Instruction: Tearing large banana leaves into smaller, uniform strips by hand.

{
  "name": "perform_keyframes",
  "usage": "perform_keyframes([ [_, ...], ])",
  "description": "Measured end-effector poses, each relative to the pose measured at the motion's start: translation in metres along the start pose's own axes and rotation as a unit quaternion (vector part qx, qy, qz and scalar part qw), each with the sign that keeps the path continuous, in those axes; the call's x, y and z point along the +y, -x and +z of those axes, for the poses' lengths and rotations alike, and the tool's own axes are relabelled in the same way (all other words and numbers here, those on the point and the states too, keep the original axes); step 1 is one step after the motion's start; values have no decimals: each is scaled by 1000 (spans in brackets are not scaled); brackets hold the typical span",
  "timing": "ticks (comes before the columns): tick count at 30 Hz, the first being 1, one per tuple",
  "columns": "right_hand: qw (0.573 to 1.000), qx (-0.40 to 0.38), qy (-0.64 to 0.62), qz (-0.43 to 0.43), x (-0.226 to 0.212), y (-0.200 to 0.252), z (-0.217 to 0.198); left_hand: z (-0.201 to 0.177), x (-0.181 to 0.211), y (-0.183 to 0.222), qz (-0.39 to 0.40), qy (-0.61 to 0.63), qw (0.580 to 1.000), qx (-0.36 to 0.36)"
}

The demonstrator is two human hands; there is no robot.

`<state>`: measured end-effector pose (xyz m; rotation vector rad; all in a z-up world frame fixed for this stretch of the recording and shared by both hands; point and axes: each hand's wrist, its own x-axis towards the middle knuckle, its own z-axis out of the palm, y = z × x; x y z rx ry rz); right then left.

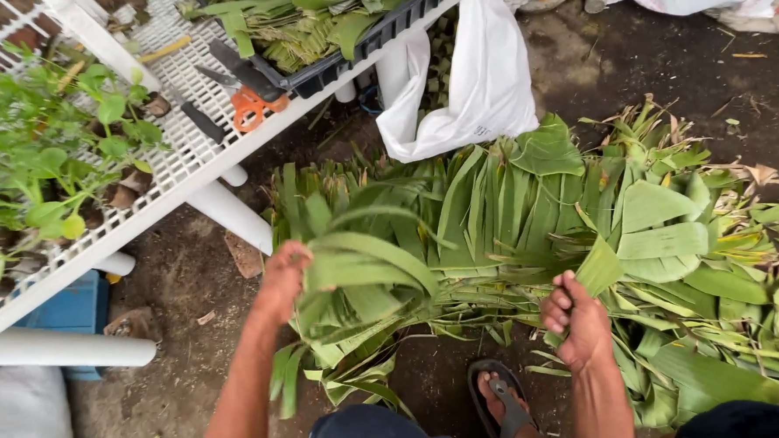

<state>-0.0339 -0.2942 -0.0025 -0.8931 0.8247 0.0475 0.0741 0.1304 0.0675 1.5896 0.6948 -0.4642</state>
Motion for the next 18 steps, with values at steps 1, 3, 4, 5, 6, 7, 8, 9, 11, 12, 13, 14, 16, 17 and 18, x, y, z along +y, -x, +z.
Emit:
perform_keyframes([
  [1, 1000, 5, -9, -10, -5, 3, 0, -6, 20, 7, 37, -14, 999, -2],
  [3, 1000, 8, -21, -21, -14, 9, -3, -16, 52, 20, 77, -29, 997, -2],
  [4, 999, 1, -28, -31, -19, 11, -6, -19, 64, 27, 102, 34, 994, -13],
  [5, 998, -4, -37, -41, -23, 14, -10, -22, 77, 34, 127, 95, 987, -27],
  [6, 998, -5, -41, -43, -27, 15, -11, -24, 79, 42, 130, 92, 987, -28],
  [7, 997, -5, -35, -70, -31, 19, -13, -25, 80, 50, 158, 128, 979, -17],
  [8, 995, -5, -30, -97, -35, 22, -16, -25, 82, 57, 186, 163, 969, -5],
  [9, 994, 0, -35, -100, -36, 23, -22, -34, 63, 42, 187, 159, 969, -11],
  [11, 992, 26, -26, -120, -41, 25, -30, -51, 27, 10, 220, 217, 951, 18],
  [12, 991, 29, -30, -124, -43, 28, -32, -55, 15, 5, 222, 215, 951, 12],
  [13, 989, 47, -43, -131, -45, 31, -34, -60, 3, 0, 217, 199, 955, 31],
  [14, 987, 65, -56, -139, -46, 33, -34, -66, -10, -5, 212, 182, 959, 51],
  [16, 985, 88, -44, -145, -49, 33, -42, -70, -26, 6, 206, 195, 958, 51],
  [17, 982, 110, -31, -149, -51, 34, -46, -72, -35, 11, 197, 207, 957, 53],
  [18, 982, 113, -31, -150, -50, 30, -52, -70, -32, 23, 196, 207, 957, 51],
])
